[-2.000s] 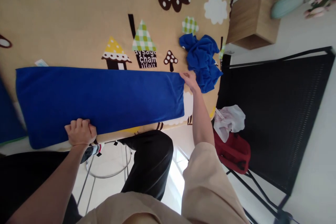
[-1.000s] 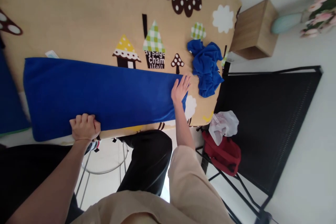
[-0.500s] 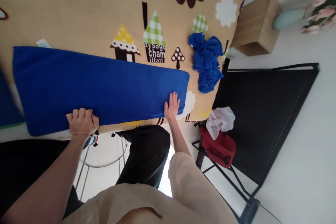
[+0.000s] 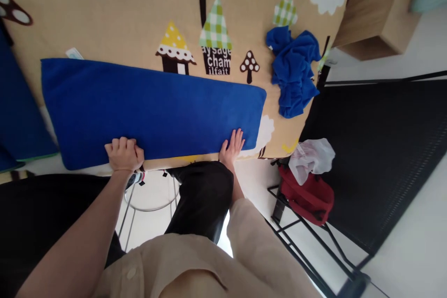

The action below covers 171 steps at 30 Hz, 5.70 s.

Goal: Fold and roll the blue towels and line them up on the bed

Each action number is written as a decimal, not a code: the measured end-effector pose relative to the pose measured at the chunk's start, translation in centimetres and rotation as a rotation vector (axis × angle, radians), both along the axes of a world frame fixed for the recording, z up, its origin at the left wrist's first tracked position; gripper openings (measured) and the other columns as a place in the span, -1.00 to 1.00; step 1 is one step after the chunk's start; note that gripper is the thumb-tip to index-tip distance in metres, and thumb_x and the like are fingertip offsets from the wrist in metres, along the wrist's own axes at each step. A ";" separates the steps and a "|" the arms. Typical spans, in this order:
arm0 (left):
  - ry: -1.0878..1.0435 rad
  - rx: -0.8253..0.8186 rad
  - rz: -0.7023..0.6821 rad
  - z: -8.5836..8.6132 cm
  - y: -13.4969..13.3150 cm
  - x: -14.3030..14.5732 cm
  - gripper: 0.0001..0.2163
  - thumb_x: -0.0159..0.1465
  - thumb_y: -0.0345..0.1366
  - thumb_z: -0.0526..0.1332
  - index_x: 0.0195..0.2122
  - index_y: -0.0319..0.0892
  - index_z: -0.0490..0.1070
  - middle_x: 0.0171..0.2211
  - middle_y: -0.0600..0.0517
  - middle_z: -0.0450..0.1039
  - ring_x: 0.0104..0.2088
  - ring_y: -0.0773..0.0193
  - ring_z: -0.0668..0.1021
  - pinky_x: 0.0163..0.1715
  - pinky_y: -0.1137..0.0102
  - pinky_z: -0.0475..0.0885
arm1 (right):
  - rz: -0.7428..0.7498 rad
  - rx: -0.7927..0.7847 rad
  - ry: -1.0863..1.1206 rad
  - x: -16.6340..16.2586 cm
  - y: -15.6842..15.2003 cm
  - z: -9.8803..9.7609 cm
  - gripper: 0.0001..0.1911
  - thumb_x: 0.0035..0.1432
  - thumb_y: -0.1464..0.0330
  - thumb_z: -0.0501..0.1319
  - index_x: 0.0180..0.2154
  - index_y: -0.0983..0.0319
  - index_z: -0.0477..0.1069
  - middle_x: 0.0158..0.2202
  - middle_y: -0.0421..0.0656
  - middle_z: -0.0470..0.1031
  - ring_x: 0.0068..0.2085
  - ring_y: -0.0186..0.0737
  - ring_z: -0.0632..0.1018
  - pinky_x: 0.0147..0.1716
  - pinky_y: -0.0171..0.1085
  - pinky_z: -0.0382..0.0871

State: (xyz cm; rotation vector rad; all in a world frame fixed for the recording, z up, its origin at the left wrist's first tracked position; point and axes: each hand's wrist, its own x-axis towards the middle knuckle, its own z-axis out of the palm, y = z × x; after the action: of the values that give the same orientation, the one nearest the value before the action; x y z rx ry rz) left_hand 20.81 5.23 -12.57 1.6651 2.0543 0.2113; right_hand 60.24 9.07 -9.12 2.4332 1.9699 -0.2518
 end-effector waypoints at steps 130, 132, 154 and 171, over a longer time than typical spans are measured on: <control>0.297 0.375 0.130 7.5 13.0 -7.0 -0.62 0.46 -0.26 0.05 0.24 -0.24 0.35 0.33 -0.32 0.25 0.38 -0.11 0.28 0.40 -0.06 0.14 | -0.102 0.244 0.199 0.0 0.1 -1.5 -0.29 0.23 0.34 -0.02 0.35 0.43 0.32 0.37 0.22 0.32 0.45 0.16 0.27 0.39 0.28 0.06; 0.194 0.277 -0.015 6.6 8.4 -2.7 -0.60 0.48 -0.24 0.00 0.28 -0.19 0.35 0.41 -0.28 0.20 0.45 -0.04 0.23 0.45 -0.02 0.09 | -0.115 0.218 0.214 0.0 0.2 -1.2 -0.30 0.23 0.36 -0.02 0.36 0.44 0.31 0.37 0.24 0.31 0.46 0.16 0.25 0.39 0.29 0.04; -0.079 0.163 0.048 2.2 1.8 1.5 -0.41 0.21 -0.33 0.16 0.31 -0.24 0.38 0.42 -0.27 0.23 0.48 -0.18 0.19 0.45 -0.17 -0.02 | -0.318 0.184 0.280 -0.3 2.4 2.5 -0.39 0.17 0.39 0.03 0.22 0.39 0.43 0.34 0.12 0.40 0.43 -0.04 0.32 0.45 0.06 0.08; -0.210 0.145 0.096 1.9 2.0 1.3 -0.37 0.16 -0.34 0.21 0.31 -0.18 0.37 0.44 -0.23 0.19 0.50 -0.23 0.12 0.47 -0.24 -0.13 | -1.612 -0.017 1.512 -22.0 -1.9 9.0 -0.83 0.25 0.37 0.15 -0.10 0.16 0.37 -0.25 -0.23 0.63 -0.40 -0.38 0.54 -0.47 -0.44 0.30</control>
State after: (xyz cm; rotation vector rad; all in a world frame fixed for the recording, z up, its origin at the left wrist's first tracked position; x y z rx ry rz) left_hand 22.09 7.23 -10.64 1.5532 2.0006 0.5556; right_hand 38.24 7.18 -0.07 3.1597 -0.9973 -2.2958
